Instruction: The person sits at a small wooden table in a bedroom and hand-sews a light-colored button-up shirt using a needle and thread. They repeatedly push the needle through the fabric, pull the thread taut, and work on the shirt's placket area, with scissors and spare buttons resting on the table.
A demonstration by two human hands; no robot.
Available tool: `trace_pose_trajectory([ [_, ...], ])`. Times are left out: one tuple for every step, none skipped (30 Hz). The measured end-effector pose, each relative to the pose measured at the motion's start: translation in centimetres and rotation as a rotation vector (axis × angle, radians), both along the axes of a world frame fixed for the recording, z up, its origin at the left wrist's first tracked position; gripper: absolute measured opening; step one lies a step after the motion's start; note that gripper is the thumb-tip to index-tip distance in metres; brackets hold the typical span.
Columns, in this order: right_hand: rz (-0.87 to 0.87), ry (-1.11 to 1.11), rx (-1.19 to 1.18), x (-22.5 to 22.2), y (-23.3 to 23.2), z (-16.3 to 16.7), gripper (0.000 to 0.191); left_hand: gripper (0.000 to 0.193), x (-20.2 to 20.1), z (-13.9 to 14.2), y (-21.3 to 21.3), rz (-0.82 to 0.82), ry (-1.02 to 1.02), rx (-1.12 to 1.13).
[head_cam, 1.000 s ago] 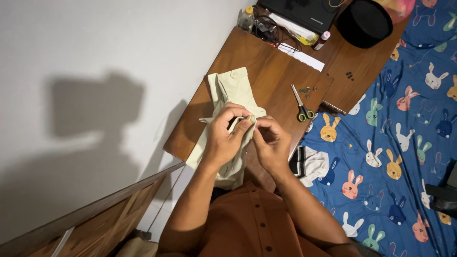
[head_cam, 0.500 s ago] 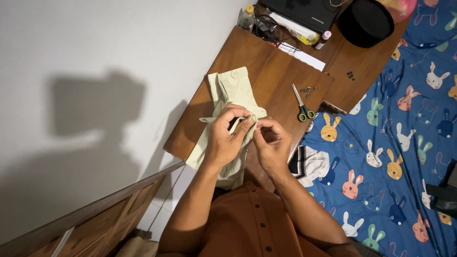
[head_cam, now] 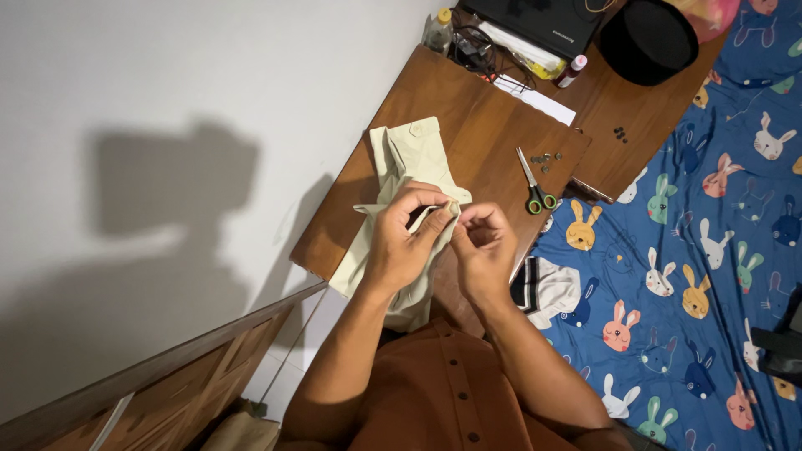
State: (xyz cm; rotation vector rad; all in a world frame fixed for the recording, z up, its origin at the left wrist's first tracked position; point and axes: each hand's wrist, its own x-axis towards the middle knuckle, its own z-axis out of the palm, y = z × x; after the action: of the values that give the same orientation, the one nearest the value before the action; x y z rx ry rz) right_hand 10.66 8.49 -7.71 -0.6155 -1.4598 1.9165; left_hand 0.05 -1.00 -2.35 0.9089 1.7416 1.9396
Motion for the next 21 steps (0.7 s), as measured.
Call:
trace_pose_trajectory([
  [0.012,0.012,-0.012,-0.1,0.0,0.0,0.013,0.013,0.0,0.0,0.0,0.001,-0.041,0.014],
  [0.024,0.024,-0.024,-0.2,0.1,0.0,0.013,0.013,-0.1,-0.1,0.0,0.001,-0.081,0.028],
  [0.033,0.021,-0.016,-0.3,0.2,0.0,0.015,0.013,-0.2,-0.2,0.0,-0.001,-0.120,0.043],
  [0.044,0.015,-0.010,-0.2,0.2,0.1,0.017,0.014,-0.2,-0.2,-0.1,-0.016,-0.153,0.057],
  [0.056,0.013,-0.003,-0.2,0.2,0.3,0.019,0.014,-0.4,-0.3,-0.3,-0.031,-0.183,0.072],
  [0.067,-0.002,0.022,-0.3,0.3,0.4,0.017,0.015,-0.6,-0.3,-0.4,-0.048,-0.212,0.087],
  [0.078,-0.021,0.047,-0.3,0.4,0.6,0.016,0.015,-0.6,-0.3,-0.4,-0.053,-0.216,0.094],
  [0.090,-0.039,0.070,-0.3,0.4,0.8,0.014,0.015,-0.6,-0.3,-0.5,-0.056,-0.218,0.098],
  [0.122,-0.003,0.083,-0.3,0.4,1.0,0.015,0.015,-0.7,-0.3,-0.6,-0.058,-0.218,0.102],
  [0.153,0.032,0.099,-0.3,0.5,1.2,0.016,0.015,-0.7,-0.3,-0.6,-0.067,-0.197,0.108],
  [0.186,0.066,0.114,-0.2,0.6,1.4,0.016,0.015,-0.8,-0.3,-0.7,-0.073,-0.176,0.113],
  [0.207,0.080,0.104,-0.2,0.7,1.6,0.017,0.015,-0.9,-0.2,-0.8,-0.078,-0.154,0.117],
  [0.228,0.094,0.096,-0.2,0.8,1.8,0.019,0.015,-1.0,-0.2,-0.9,-0.085,-0.137,0.123],
  [0.249,0.108,0.088,-0.2,0.8,1.9,0.020,0.014,-1.1,-0.1,-1.0,-0.092,-0.120,0.128],
  [0.231,0.075,0.119,-0.2,0.8,2.0,0.020,0.013,-1.2,0.0,-1.1,-0.099,-0.104,0.134],
  [0.213,0.042,0.152,-0.1,0.8,2.1,0.019,0.013,-1.3,0.0,-1.2,-0.128,-0.124,0.145],
  [0.195,0.009,0.184,0.0,0.7,2.2,0.019,0.014,-1.5,0.1,-1.3,-0.156,-0.144,0.156],
  [0.175,0.005,0.207,0.0,0.6,2.3,0.018,0.014,-1.7,0.1,-1.4,-0.184,-0.162,0.166],
  [0.155,0.000,0.230,0.0,0.5,2.3,0.017,0.015,-1.8,0.2,-1.5,-0.196,-0.142,0.147],
  [0.135,-0.005,0.254,0.1,0.5,2.4,0.016,0.016,-1.9,0.3,-1.5,-0.207,-0.122,0.128],
  [0.125,0.003,0.274,0.2,0.3,2.5,0.015,0.017,-2.0,0.4,-1.7,-0.217,-0.101,0.108],
])
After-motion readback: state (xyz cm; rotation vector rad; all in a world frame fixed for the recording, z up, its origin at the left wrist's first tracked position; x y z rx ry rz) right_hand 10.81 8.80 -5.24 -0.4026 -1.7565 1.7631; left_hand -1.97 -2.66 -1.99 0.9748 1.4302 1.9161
